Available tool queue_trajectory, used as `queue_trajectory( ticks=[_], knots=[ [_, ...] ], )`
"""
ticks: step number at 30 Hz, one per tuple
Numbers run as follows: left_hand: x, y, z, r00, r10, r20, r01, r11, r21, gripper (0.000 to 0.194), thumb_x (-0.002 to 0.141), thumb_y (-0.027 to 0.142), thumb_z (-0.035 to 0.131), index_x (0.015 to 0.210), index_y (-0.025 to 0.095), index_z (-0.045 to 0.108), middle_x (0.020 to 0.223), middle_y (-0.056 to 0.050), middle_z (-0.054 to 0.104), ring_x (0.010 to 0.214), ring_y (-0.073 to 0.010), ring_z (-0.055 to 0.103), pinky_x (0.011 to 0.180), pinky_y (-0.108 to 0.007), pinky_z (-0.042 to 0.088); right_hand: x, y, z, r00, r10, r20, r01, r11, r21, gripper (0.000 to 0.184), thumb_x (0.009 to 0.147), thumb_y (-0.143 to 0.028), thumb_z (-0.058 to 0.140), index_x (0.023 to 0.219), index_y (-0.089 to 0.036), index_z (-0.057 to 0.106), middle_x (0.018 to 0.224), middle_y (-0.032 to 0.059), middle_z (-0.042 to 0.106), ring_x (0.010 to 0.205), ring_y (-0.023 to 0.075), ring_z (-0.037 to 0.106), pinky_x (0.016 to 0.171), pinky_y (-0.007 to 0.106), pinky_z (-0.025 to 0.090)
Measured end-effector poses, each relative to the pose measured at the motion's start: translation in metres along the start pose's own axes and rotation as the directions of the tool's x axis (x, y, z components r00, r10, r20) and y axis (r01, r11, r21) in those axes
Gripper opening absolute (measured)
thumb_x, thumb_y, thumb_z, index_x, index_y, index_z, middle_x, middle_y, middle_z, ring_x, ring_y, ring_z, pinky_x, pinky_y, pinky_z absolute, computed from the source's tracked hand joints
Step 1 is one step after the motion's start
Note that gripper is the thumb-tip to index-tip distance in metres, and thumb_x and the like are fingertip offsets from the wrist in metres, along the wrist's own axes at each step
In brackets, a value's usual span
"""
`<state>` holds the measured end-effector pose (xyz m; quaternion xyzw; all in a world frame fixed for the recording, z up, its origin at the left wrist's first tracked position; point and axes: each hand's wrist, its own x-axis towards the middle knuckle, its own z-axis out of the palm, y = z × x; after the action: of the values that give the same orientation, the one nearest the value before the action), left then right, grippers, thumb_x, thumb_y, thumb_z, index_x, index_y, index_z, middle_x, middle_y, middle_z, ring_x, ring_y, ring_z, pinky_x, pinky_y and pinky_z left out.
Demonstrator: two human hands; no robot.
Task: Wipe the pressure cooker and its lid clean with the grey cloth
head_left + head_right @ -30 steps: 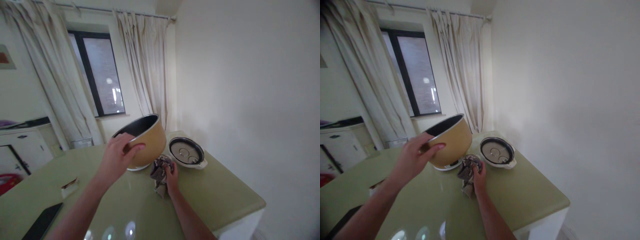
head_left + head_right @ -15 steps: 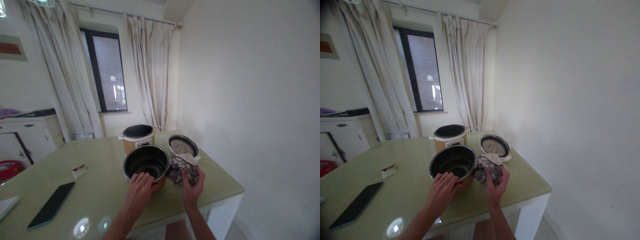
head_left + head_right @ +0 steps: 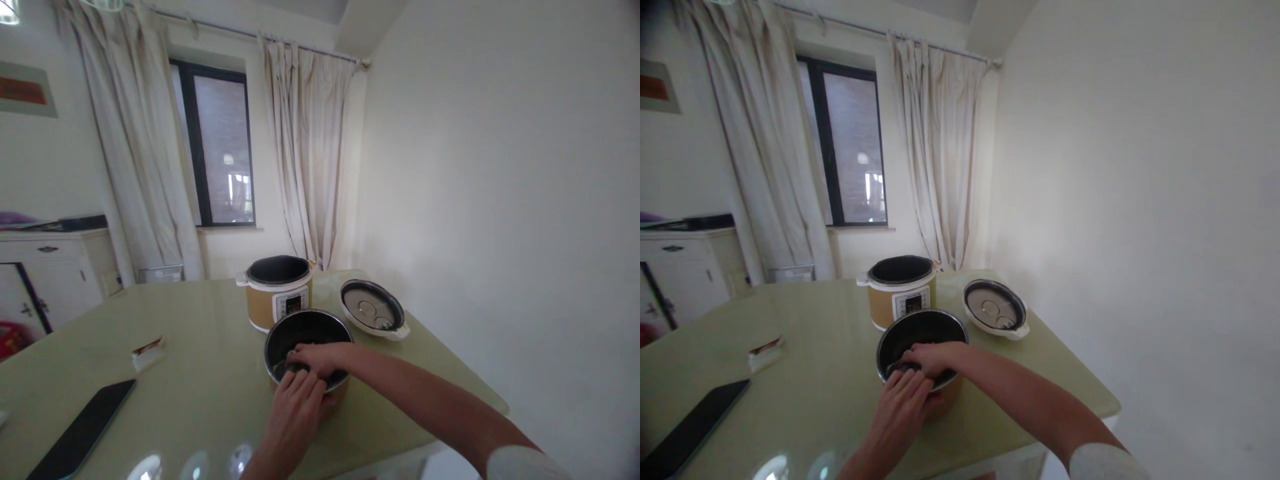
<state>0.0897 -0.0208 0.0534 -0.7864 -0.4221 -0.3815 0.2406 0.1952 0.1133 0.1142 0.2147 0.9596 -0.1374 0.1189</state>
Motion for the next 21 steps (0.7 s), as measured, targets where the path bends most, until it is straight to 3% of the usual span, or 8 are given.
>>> queue_trajectory(
  ticks=[3, 7, 9, 11, 14, 16, 19, 21],
  knots=[
    [0.001, -0.007, -0.003, 0.997, -0.021, 0.08, 0.022, 1.0, -0.015, 0.019, 0.085, 0.025, 0.083, 0.084, 0.024, 0.064, 0.082, 0.002, 0.072, 0.077, -0.0218, 0.066, 0.076, -0.038, 0.043, 0.013, 0.006, 0.013, 0.992, -0.004, 0.126, 0.014, 0.997, -0.08, 0.078, 0.082, -0.024, 0.077, 0.155, -0.029, 0.049, 0.138, 0.0128, 0.058, 0.108, 0.0298, 0.069, 0.084, 0.038, 0.056],
    [0.004, -0.022, -0.009, 0.972, -0.1, 0.214, 0.107, 0.994, -0.019, 0.034, 0.076, 0.05, 0.089, 0.078, 0.024, 0.067, 0.073, 0.0, 0.073, 0.069, -0.0231, 0.067, 0.066, -0.036, 0.042, 0.0, 0.016, 0.008, 0.965, 0.071, 0.252, -0.013, 0.975, -0.224, 0.077, 0.081, -0.029, 0.077, 0.152, -0.038, 0.051, 0.144, 0.0132, 0.057, 0.096, 0.0312, 0.074, 0.073, 0.039, 0.056],
    [0.005, -0.028, -0.01, 0.972, -0.109, 0.21, 0.115, 0.993, -0.018, 0.039, 0.078, 0.058, 0.084, 0.075, 0.023, 0.067, 0.07, -0.002, 0.072, 0.067, -0.0235, 0.068, 0.066, -0.036, 0.042, -0.008, 0.025, 0.0, 0.967, 0.101, 0.234, -0.02, 0.946, -0.323, 0.07, 0.081, -0.028, 0.079, 0.146, -0.041, 0.058, 0.141, 0.012, 0.06, 0.094, 0.0311, 0.074, 0.071, 0.038, 0.055],
    [0.007, -0.03, -0.008, 0.975, -0.07, 0.209, 0.082, 0.995, -0.05, 0.04, 0.084, 0.059, 0.078, 0.072, 0.023, 0.066, 0.067, -0.002, 0.071, 0.065, -0.0221, 0.068, 0.066, -0.036, 0.042, -0.009, 0.034, -0.009, 0.986, 0.1, 0.132, -0.032, 0.897, -0.441, 0.053, 0.084, -0.025, 0.077, 0.135, -0.039, 0.068, 0.137, 0.012, 0.063, 0.098, 0.0315, 0.072, 0.071, 0.037, 0.054],
    [0.011, -0.031, -0.005, 0.969, -0.013, 0.246, 0.043, 0.992, -0.118, 0.042, 0.088, 0.059, 0.073, 0.069, 0.023, 0.065, 0.063, -0.001, 0.07, 0.062, -0.0199, 0.067, 0.063, -0.034, 0.04, 0.008, 0.042, -0.018, 0.999, -0.018, -0.049, -0.012, 0.842, -0.539, 0.023, 0.095, -0.029, 0.069, 0.117, -0.029, 0.076, 0.132, 0.0139, 0.067, 0.107, 0.0307, 0.067, 0.076, 0.037, 0.053],
    [0.013, -0.031, -0.003, 0.96, -0.014, 0.281, 0.054, 0.99, -0.134, 0.044, 0.089, 0.062, 0.07, 0.067, 0.024, 0.066, 0.063, -0.002, 0.071, 0.061, -0.0199, 0.068, 0.061, -0.034, 0.04, 0.023, 0.039, -0.02, 0.98, -0.165, -0.113, 0.079, 0.839, -0.539, 0.024, 0.1, -0.035, 0.064, 0.119, -0.025, 0.074, 0.128, 0.0135, 0.069, 0.107, 0.0282, 0.065, 0.081, 0.038, 0.052],
    [0.016, -0.031, -0.001, 0.937, -0.053, 0.344, 0.097, 0.989, -0.113, 0.05, 0.093, 0.067, 0.063, 0.068, 0.024, 0.069, 0.063, -0.005, 0.072, 0.063, -0.0216, 0.07, 0.061, -0.036, 0.043, 0.036, 0.029, -0.022, 0.929, -0.358, -0.095, 0.267, 0.826, -0.497, 0.027, 0.102, -0.038, 0.062, 0.125, -0.027, 0.071, 0.129, 0.0102, 0.07, 0.11, 0.0252, 0.062, 0.09, 0.039, 0.048],
    [0.016, -0.031, 0.001, 0.924, -0.072, 0.376, 0.118, 0.988, -0.098, 0.05, 0.093, 0.067, 0.061, 0.069, 0.024, 0.071, 0.065, -0.007, 0.073, 0.064, -0.0226, 0.07, 0.062, -0.036, 0.045, 0.034, 0.022, -0.027, 0.912, -0.409, -0.012, 0.365, 0.827, -0.428, 0.019, 0.102, -0.033, 0.061, 0.116, -0.03, 0.074, 0.133, 0.0063, 0.069, 0.117, 0.0239, 0.059, 0.096, 0.038, 0.045]
  ],
)
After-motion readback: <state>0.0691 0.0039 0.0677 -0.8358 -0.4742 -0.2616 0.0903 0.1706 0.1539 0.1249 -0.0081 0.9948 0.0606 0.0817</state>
